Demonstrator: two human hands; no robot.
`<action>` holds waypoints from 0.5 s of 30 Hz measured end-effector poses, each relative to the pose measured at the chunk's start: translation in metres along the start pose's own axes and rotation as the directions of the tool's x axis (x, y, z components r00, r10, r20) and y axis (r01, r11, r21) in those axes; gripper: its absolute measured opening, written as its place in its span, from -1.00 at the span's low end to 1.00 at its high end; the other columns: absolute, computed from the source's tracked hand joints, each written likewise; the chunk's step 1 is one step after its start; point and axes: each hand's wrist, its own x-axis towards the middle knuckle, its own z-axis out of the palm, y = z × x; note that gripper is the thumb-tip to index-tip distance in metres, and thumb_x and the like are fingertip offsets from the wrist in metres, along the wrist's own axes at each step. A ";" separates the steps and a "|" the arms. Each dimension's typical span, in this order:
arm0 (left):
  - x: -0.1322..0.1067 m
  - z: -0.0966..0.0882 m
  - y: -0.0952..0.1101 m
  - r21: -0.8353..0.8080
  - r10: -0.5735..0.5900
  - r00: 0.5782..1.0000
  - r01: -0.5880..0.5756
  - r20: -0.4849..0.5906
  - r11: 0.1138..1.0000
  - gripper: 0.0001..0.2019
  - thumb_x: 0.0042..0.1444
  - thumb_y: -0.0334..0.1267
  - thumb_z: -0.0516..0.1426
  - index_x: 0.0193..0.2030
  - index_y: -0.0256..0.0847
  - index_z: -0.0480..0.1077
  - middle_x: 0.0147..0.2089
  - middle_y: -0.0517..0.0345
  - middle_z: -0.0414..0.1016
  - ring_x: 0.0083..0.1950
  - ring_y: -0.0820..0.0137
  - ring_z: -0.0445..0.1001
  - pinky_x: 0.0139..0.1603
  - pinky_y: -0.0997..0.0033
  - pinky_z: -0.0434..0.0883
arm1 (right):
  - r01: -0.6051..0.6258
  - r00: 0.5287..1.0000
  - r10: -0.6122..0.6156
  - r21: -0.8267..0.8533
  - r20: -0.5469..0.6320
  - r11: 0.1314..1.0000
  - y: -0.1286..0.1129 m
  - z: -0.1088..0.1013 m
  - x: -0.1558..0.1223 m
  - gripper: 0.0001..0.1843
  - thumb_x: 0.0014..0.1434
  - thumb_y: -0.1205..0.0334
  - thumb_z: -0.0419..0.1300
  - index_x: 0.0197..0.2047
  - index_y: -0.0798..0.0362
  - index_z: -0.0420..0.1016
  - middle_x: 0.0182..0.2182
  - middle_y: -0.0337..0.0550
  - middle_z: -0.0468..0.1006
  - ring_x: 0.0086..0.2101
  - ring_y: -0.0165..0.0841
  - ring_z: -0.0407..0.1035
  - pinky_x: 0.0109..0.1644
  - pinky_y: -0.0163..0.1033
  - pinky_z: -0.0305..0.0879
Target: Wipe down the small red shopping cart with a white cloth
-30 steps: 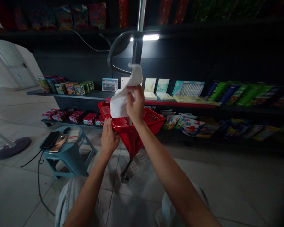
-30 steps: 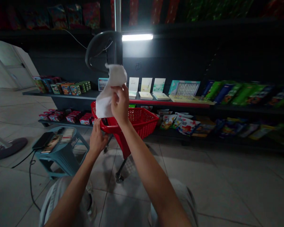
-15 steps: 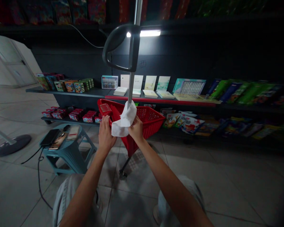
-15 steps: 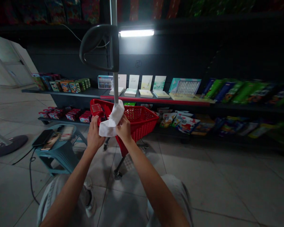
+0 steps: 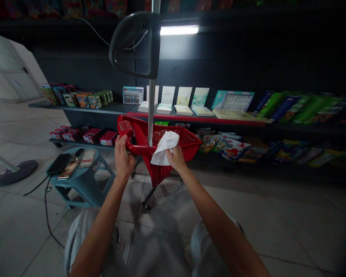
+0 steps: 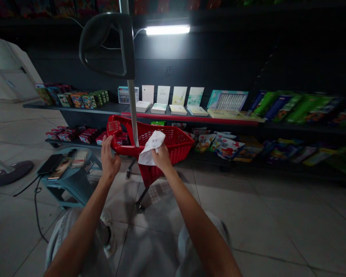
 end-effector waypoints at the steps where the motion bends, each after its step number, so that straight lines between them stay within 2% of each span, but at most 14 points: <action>1: -0.002 0.001 0.005 0.000 0.029 0.999 -0.029 -0.029 1.000 -0.23 0.05 -0.52 0.00 0.47 -0.23 0.13 0.46 -0.12 0.25 0.60 0.16 -0.02 0.58 -0.08 0.04 | 0.035 0.998 -0.034 -0.021 0.050 0.999 -0.006 0.003 0.000 -0.52 0.35 0.21 0.04 0.28 0.16 0.37 0.11 0.21 0.57 0.13 -0.04 0.45 0.23 0.05 0.38; 3: -0.008 0.005 0.019 0.000 0.113 0.993 -0.113 -0.035 0.994 -0.33 0.14 -0.46 0.00 0.44 -0.22 0.18 0.44 -0.11 0.29 0.59 0.14 0.03 0.58 -0.11 0.03 | 0.084 0.987 -0.077 -0.045 0.140 0.995 -0.021 0.009 0.002 -0.58 0.38 0.23 0.04 0.24 0.15 0.39 0.07 0.14 0.58 0.10 -0.09 0.45 0.24 0.00 0.35; 5: -0.013 0.010 0.033 0.002 0.179 0.983 -0.179 0.033 0.984 -0.39 0.20 -0.38 0.01 0.42 -0.20 0.21 0.42 -0.09 0.31 0.56 0.12 0.08 0.58 -0.14 -0.01 | 0.144 0.968 -0.124 -0.079 0.217 0.986 -0.035 0.015 0.005 -0.66 0.42 0.25 0.00 0.15 0.10 0.45 -0.01 0.05 0.60 0.03 -0.15 0.47 0.22 -0.05 0.33; 7: -0.016 0.018 0.043 0.033 0.190 0.977 -0.193 0.094 0.981 -0.41 0.23 -0.33 0.04 0.42 -0.19 0.22 0.42 -0.08 0.33 0.53 0.11 0.14 0.60 -0.16 -0.08 | 0.167 0.960 -0.138 -0.104 0.243 0.981 -0.043 0.018 0.007 -0.69 0.45 0.24 -0.03 0.08 0.08 0.49 -0.06 0.00 0.60 -0.01 -0.18 0.47 0.20 -0.07 0.33; 11: -0.017 0.028 0.044 0.130 0.143 0.982 -0.159 0.123 0.979 -0.46 0.23 -0.32 0.10 0.37 -0.19 0.30 0.36 -0.10 0.39 0.46 0.09 0.25 0.61 -0.15 -0.14 | 0.185 0.955 -0.162 -0.075 0.248 0.980 -0.043 0.018 0.008 -0.64 0.46 0.27 -0.05 0.18 0.11 0.45 0.01 0.03 0.59 0.05 -0.18 0.45 0.22 -0.08 0.31; 15: -0.014 0.026 0.040 0.165 0.126 0.981 -0.150 0.146 0.975 -0.63 0.28 -0.27 0.11 0.21 -0.16 0.44 0.24 -0.07 0.47 0.41 0.09 0.29 0.61 -0.18 -0.16 | 0.188 0.956 -0.178 -0.023 0.232 0.982 -0.031 0.018 0.006 -0.60 0.46 0.26 -0.04 0.27 0.09 0.40 0.12 0.03 0.56 0.11 -0.19 0.43 0.28 -0.07 0.28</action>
